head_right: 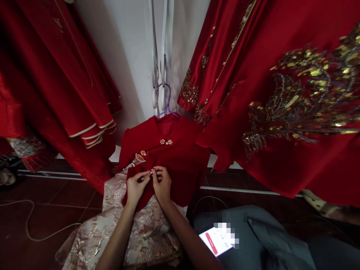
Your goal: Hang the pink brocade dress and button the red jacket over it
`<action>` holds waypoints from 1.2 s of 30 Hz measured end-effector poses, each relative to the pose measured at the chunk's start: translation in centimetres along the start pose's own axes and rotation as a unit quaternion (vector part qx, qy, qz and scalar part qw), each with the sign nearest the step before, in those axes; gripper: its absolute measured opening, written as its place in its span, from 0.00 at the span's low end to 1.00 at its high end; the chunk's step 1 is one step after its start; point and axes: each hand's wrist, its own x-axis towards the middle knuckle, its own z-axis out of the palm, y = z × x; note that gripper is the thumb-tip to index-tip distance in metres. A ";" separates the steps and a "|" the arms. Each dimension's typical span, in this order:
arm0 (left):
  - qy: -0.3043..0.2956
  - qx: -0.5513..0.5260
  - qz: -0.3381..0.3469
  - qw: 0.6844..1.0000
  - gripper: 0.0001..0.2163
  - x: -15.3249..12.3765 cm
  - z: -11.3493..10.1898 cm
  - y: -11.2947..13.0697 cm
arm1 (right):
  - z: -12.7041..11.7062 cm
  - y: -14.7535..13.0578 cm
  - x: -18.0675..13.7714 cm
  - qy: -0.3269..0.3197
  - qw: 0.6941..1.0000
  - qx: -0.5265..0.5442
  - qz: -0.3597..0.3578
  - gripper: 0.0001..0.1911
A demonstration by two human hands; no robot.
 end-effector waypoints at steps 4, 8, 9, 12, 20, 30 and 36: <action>0.013 -0.012 0.013 1.000 0.09 0.0 0.2 -0.1 | -0.4 0.0 0.3 -0.028 0.999 0.030 0.018 0.10; 0.136 -0.046 0.036 0.989 0.10 -0.1 0.3 -0.1 | -2.2 0.0 1.3 -0.085 0.989 0.093 0.079 0.10; 0.163 -0.047 0.042 0.985 0.10 -0.2 0.2 0.0 | -2.8 -0.1 1.6 -0.092 0.987 0.101 0.085 0.10; 0.159 -0.008 0.065 0.985 0.06 -0.2 0.0 0.2 | -4.8 -0.5 2.8 -0.098 0.986 0.106 0.080 0.08; 0.043 0.082 0.050 0.994 0.09 -0.3 0.2 -0.1 | -6.6 -1.4 3.6 -0.105 0.993 0.049 0.040 0.05; 0.004 0.078 0.069 0.995 0.09 -0.2 0.1 0.5 | -6.1 -1.4 2.6 -0.206 0.976 -0.062 0.015 0.12; 0.021 0.050 0.037 0.998 0.09 -0.3 0.1 0.5 | -5.5 -0.7 2.5 -0.233 0.970 -0.070 0.013 0.10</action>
